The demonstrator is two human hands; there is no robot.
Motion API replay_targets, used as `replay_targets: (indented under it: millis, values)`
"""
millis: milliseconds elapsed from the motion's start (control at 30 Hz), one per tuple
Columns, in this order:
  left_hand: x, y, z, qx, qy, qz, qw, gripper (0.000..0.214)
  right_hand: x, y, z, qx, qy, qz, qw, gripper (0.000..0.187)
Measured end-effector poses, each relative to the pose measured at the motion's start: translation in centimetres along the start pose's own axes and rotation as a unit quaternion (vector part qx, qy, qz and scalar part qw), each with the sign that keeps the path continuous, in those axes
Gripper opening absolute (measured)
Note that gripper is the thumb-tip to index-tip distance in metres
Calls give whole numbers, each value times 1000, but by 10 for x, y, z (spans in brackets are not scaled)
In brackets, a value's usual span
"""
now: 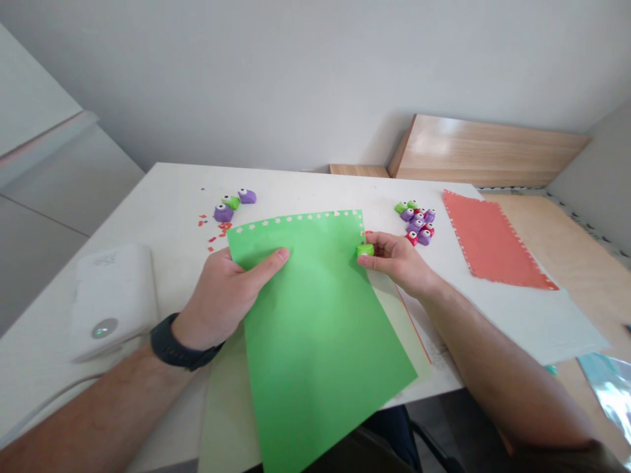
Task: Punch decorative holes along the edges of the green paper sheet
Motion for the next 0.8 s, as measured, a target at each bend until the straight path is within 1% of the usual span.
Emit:
replay_targets:
  millis: [133, 300, 433, 633, 800]
  values:
    - [-1, -2, -1, -5, -1, -5, 1000, 47, 1, 0, 0, -3, 0, -5, 1000, 44]
    - [0, -1, -1, 17, -3, 4, 1000, 45, 1, 1, 0, -7, -4, 2, 1000, 42]
    - [-1, -3, -2, 10, -2, 10, 1000, 46, 1, 1, 0, -6, -4, -1, 1000, 41]
    - [-1, -1, -2, 21, 4, -5, 1000, 46, 3, 2, 0, -6, 4, -22, 1000, 41]
    - [-1, 0, -1, 23, 4, -6, 1000, 45, 3, 5, -1, 6, 9, -41, 999, 37]
Point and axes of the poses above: each hand's wrist, its own z-axis away from the middle knuckle, its own x-axis out of the palm, y = z × x, the point moved 8 cm from there along -z, towards the middle knuckle, and after that the axes turned 14 degrees about -x, right-handed, at the moved point
